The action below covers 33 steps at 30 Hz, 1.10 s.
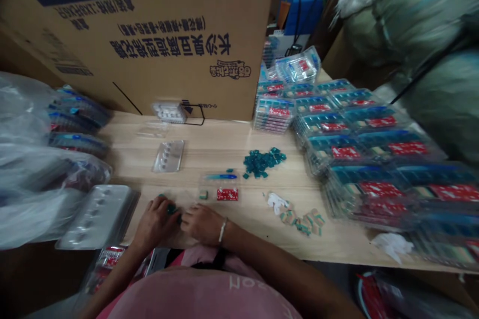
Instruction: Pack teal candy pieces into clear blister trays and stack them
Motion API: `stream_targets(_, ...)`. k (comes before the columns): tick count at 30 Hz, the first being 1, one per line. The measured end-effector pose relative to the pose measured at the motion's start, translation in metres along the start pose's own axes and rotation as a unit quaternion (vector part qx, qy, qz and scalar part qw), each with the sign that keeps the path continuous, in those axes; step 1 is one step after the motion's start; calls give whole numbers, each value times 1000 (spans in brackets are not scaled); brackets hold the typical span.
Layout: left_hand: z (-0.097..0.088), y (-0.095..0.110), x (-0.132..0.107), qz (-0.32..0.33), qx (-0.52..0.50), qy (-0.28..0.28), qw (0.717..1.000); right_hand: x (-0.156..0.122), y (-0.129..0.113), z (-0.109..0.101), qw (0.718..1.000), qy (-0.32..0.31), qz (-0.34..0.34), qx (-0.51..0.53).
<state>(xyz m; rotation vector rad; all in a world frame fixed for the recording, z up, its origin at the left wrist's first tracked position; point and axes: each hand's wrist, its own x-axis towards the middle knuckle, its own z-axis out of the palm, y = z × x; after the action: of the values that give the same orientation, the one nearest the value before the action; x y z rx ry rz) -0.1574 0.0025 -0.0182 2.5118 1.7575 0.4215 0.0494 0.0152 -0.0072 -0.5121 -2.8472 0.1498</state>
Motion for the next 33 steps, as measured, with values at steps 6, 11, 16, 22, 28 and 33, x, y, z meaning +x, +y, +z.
stream_targets(6,-1,-5,-19,-63,-20,29,997,17,-16,10,998,-56,-15,-31)
stream_targets(11,-4,-2,-37,-11,-111,1,994,-11,1,8,999,-24,-3,21)
stream_targets(16,3,-6,-50,11,-46,39,998,-61,50,-15,947,117,295,44)
stream_targets(22,5,-15,-60,66,17,-5,998,-94,57,-8,943,139,295,64)
stream_targets(28,22,-36,-89,78,22,57,995,-115,43,-14,903,174,393,13)
stream_targets(33,36,-45,-107,91,-60,87,990,-152,56,-39,852,79,515,-57)
